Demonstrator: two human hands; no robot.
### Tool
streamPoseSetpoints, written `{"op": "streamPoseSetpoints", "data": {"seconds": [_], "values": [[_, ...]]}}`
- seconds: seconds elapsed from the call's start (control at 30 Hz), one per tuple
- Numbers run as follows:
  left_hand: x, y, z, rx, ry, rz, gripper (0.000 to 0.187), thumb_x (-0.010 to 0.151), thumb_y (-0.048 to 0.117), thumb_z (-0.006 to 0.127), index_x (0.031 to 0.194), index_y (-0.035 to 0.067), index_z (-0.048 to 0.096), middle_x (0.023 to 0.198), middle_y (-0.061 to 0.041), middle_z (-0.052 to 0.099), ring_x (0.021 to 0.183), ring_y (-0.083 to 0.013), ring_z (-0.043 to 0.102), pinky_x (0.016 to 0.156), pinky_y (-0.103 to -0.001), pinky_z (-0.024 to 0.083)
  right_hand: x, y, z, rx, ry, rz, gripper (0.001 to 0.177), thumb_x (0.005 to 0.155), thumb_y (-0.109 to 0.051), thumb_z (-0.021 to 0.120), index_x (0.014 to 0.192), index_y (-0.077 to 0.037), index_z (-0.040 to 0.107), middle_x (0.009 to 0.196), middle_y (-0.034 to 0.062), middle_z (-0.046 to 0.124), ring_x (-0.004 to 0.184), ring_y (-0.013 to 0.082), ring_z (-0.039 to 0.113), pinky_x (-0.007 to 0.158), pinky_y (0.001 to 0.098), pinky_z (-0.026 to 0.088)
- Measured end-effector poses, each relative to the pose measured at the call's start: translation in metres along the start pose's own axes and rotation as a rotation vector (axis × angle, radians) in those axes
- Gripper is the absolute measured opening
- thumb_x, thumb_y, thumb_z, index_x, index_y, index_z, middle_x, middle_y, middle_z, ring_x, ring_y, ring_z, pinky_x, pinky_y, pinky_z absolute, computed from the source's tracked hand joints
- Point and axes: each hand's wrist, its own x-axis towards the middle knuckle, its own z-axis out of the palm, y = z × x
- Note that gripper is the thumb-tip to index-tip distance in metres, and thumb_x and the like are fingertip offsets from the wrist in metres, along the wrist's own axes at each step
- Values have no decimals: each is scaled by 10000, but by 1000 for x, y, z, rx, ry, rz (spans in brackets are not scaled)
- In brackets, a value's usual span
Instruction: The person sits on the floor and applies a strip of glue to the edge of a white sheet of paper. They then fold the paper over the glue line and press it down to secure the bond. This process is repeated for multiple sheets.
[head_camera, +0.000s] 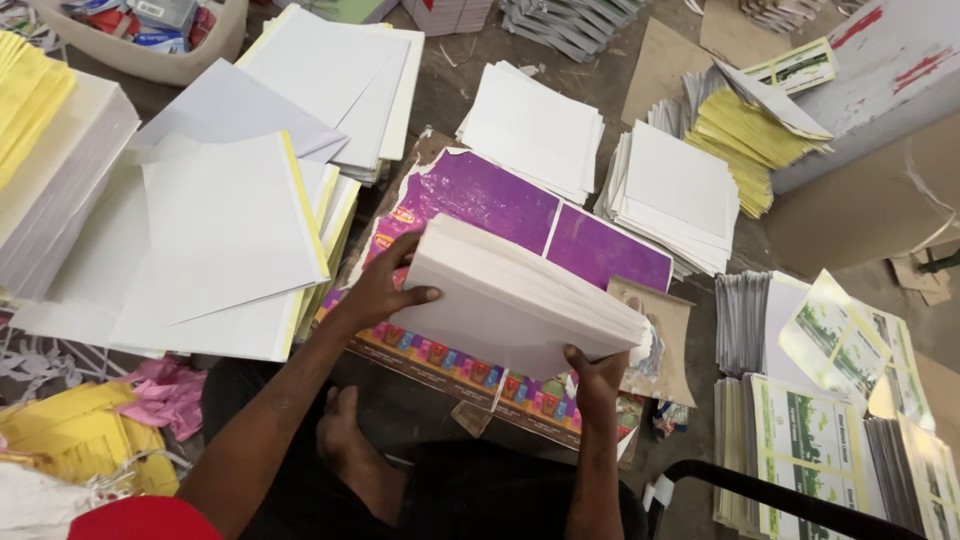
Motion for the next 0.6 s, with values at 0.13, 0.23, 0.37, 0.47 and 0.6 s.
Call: {"op": "streamPoseSetpoints", "data": {"seconds": [0.13, 0.23, 0.37, 0.47, 0.6], "values": [[-5, 55, -13, 223, 79, 314, 887, 835, 448, 825, 1553, 111, 430, 1604, -151, 433, 1508, -359, 412, 1243, -493, 335, -4, -14, 6, 28, -24, -37, 1192, 726, -208, 861, 1646, 15, 137, 1288, 180, 591, 1209, 309, 606, 1034, 462, 525], [11, 97, -8, 555, 92, 348, 696, 851, 408, 830, 1442, 136, 582, 1572, -151, 450, 1449, -383, 428, 1177, -500, 356, -9, -24, 10, 66, -38, -33, 1200, 732, -178, 868, 1666, 5, 137, 1320, 180, 589, 1224, 309, 606, 1051, 462, 519], [35, 130, -2, 634, -43, 229, 252, 868, 315, 798, 1054, 146, 780, 1465, -69, 580, 1353, -292, 524, 1114, -455, 426, -5, -37, 18, 143, -53, -36, 1283, 687, -132, 890, 1683, -60, 85, 1361, 162, 555, 1261, 298, 587, 1087, 461, 512], [36, 124, 3, 477, -55, -66, 212, 906, 325, 702, 988, 129, 706, 1349, -1, 669, 1138, -213, 693, 973, -399, 561, -10, -41, 14, 133, -45, 9, 1317, 650, -93, 898, 1682, -101, 80, 1327, 156, 555, 1202, 299, 594, 1042, 467, 527], [27, 98, -10, 229, 67, 174, 184, 930, 265, 722, 966, 88, 684, 1385, -58, 640, 1349, -228, 611, 1159, -405, 488, -11, -33, 8, 63, -68, 14, 1278, 676, -65, 889, 1682, -89, 100, 1325, 170, 580, 1231, 308, 612, 1059, 453, 532]]}}
